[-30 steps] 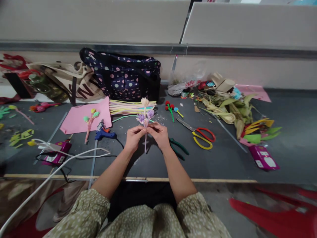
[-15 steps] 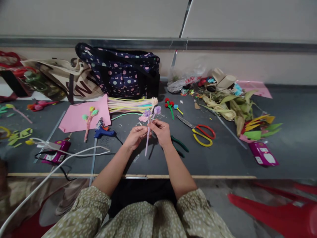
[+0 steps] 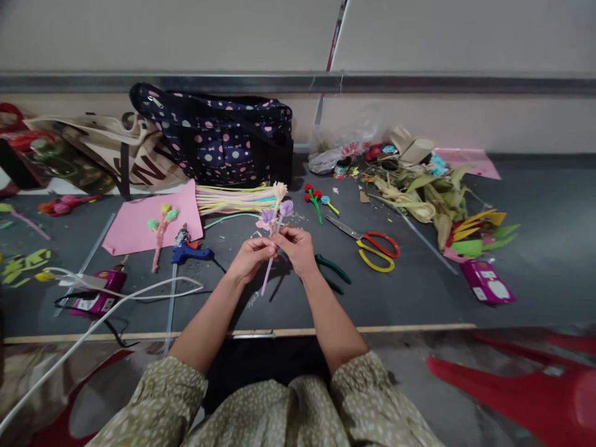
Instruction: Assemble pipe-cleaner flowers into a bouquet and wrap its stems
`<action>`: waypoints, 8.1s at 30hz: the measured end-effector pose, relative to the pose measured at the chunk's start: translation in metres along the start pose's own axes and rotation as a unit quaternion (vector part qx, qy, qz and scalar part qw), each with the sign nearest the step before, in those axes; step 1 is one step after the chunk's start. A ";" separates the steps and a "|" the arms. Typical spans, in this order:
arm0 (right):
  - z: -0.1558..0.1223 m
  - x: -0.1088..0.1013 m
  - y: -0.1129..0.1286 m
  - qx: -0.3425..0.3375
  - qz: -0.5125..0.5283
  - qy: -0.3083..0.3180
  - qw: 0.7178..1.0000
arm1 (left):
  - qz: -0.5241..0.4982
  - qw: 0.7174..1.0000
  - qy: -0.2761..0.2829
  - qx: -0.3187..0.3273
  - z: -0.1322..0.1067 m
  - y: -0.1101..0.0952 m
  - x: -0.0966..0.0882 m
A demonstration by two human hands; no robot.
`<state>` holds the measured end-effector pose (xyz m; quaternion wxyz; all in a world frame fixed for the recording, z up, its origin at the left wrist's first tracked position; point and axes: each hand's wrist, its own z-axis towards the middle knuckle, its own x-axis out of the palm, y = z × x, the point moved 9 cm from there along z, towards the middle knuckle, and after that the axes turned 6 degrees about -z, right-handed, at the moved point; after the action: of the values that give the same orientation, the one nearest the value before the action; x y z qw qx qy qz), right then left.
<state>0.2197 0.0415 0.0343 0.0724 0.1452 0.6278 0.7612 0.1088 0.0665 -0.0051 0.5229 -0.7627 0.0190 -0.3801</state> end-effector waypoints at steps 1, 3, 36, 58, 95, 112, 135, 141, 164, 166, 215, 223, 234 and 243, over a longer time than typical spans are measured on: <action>0.000 0.000 0.001 -0.004 0.004 0.000 1.000 | -0.001 1.000 0.002 0.001 0.000 0.000 0.000; 0.001 0.000 0.001 -0.009 0.007 0.002 1.000 | -0.009 1.000 0.007 0.000 0.000 0.001 0.001; -0.005 0.001 0.007 -0.037 -0.050 0.019 0.998 | -0.014 0.999 -0.002 0.046 -0.001 -0.008 -0.001; -0.018 0.005 0.039 -0.137 -0.120 -0.022 0.983 | -0.047 0.994 -0.021 0.099 0.001 -0.006 -0.001; -0.019 0.004 0.041 -0.148 -0.125 -0.038 0.980 | 0.037 0.987 -0.028 0.152 -0.005 -0.020 0.001; -0.021 -0.005 0.028 -0.121 -0.137 -0.087 0.979 | 0.050 0.981 -0.044 0.182 -0.005 -0.020 -0.003; -0.018 -0.006 0.019 -0.104 -0.081 -0.092 0.987 | 0.037 0.981 -0.047 0.183 -0.007 -0.021 -0.003; -0.017 -0.003 0.019 -0.094 -0.085 -0.082 0.989 | 0.038 0.980 -0.050 0.187 -0.007 -0.021 -0.003; -0.015 0.004 0.025 -0.117 -0.099 -0.042 0.987 | 0.125 0.962 -0.044 0.240 -0.012 -0.033 0.003; -0.015 0.004 0.024 -0.119 -0.081 -0.050 0.988 | 0.110 0.965 -0.043 0.235 -0.012 -0.033 0.003; -0.011 0.036 -0.025 0.086 -0.052 0.088 0.991 | -0.088 0.982 -0.121 0.119 0.000 -0.026 -0.031; -0.014 0.044 -0.031 0.089 -0.081 0.146 0.982 | -0.114 0.978 -0.133 0.115 0.002 -0.025 -0.037; -0.018 0.055 -0.032 0.051 -0.155 0.196 0.967 | -0.125 0.966 -0.175 0.144 0.001 -0.031 -0.053; -0.017 0.053 -0.027 -0.044 -0.278 0.147 0.948 | -0.139 0.965 -0.165 0.148 0.002 -0.034 -0.055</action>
<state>0.1620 0.0462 0.0121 0.1945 -0.1523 0.6125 0.7509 0.0586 0.1064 -0.0084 0.5683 -0.7239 -0.2299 -0.3164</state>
